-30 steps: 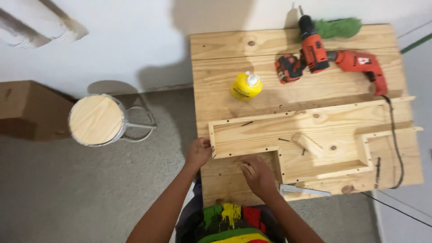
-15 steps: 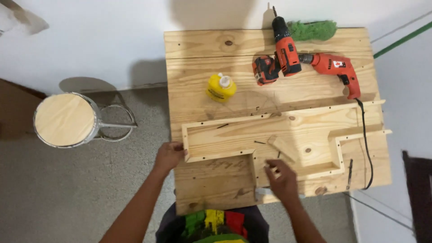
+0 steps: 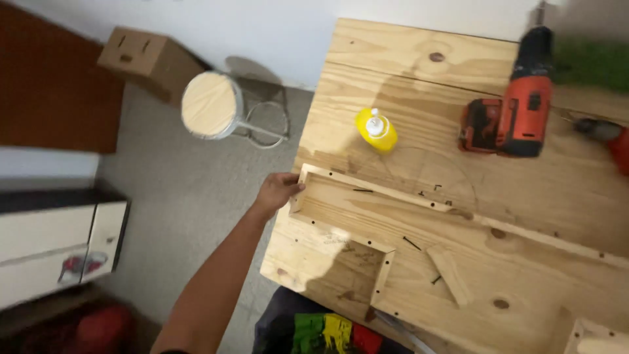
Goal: The person assembles a wooden frame by aligning small wooden pieces, applying wood glue, and securing them with screws. They use a cordless drill to drive screws into pre-drilled holes and adjust the frame on the workbench.
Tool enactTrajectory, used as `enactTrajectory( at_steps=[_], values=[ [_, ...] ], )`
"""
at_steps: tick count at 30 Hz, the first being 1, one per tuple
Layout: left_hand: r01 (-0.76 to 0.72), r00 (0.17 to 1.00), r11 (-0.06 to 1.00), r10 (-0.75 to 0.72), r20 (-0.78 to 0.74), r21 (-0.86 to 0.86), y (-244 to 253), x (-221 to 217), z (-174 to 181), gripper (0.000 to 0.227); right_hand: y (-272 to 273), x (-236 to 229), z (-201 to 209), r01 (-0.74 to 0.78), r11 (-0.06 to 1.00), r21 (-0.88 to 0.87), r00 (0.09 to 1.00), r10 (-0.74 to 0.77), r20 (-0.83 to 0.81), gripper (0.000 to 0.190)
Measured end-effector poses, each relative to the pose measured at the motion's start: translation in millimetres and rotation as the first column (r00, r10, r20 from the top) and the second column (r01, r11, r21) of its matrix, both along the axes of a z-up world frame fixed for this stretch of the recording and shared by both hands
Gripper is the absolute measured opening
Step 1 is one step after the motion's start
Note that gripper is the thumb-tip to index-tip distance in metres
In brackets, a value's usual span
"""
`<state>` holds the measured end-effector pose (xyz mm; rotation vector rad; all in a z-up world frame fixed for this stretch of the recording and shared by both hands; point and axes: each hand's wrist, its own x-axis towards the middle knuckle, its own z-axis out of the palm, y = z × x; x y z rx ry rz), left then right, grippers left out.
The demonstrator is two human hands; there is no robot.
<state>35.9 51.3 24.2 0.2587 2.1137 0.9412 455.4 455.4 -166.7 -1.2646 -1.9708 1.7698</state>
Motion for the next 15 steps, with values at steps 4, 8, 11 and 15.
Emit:
enactTrajectory(
  at_steps=[4, 8, 11, 15],
  values=[
    [-0.088, 0.993, 0.996, 0.090, 0.073, -0.029, -3, -11, -20, 0.044, 69, -13, -14, -0.038, 0.997, -0.074, 0.999, 0.036, -0.026, 0.037],
    [-0.089, 0.990, 0.991, 0.099, 0.104, -0.096, 0, -11, -12, 0.043, 139, -47, 9, -0.105, 0.986, -0.133, 0.994, 0.100, -0.046, 0.039],
    [-0.134, 0.983, 0.990, 0.137, 0.126, -0.033, -3, -10, -18, 0.047, 146, -65, 30, -0.139, 0.976, -0.169, 0.990, 0.131, -0.060, 0.041],
    [-0.085, 0.990, 0.996, 0.086, 0.112, -0.013, -14, -20, -35, 0.048, 138, -55, 63, -0.128, 0.966, -0.227, 0.991, 0.116, -0.067, 0.043]
  ],
)
